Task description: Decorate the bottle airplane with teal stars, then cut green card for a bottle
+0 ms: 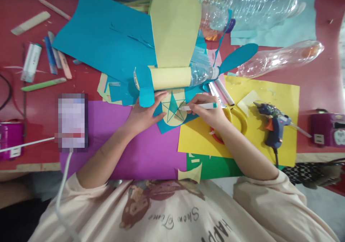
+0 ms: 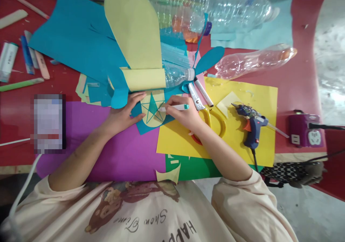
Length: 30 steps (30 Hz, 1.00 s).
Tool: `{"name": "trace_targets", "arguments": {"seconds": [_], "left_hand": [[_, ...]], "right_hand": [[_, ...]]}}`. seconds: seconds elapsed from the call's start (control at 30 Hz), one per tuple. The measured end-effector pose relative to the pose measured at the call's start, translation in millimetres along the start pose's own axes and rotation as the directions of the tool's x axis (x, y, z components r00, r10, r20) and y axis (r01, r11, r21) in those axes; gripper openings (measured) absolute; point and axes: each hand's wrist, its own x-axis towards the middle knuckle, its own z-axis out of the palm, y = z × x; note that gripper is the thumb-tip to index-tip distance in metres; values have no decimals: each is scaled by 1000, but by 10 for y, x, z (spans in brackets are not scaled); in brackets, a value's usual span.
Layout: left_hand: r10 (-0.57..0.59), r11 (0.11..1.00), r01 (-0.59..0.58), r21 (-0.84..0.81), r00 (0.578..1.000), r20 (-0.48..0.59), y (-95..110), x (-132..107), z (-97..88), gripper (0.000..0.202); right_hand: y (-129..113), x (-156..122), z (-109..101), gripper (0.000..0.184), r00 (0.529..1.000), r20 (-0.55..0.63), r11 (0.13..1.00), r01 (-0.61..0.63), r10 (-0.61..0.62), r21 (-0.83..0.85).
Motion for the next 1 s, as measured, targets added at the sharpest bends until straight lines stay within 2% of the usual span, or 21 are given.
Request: {"name": "trace_targets", "arguments": {"seconds": [0.13,0.23,0.33,0.47,0.63,0.73,1.0], "left_hand": [[-24,1000,23,15,1000,14,32,19,-27,53],[-60,997,59,57,998,21,62,36,-35,54],[-73,995,70,73,997,27,75,42,-18,54],[-35,997,34,69,999,8,58,37,12,54],[-25,999,24,33,999,30,28,29,26,52],[-29,999,29,25,999,18,18,21,34,52],[-2,1000,2,5,1000,2,16,25,29,51]], "right_hand": [[23,-3,-4,16,1000,-7,997,18,-17,80],[18,-33,6,26,998,0,991,62,-62,116],[-4,-76,31,36,994,54,992,95,-100,79],[15,-101,76,30,987,142,997,63,-68,41],[97,-88,108,22,986,159,998,56,-57,10],[115,-90,118,23,980,188,998,63,-62,1],[96,-89,125,24,982,178,997,69,-62,-30]]}}
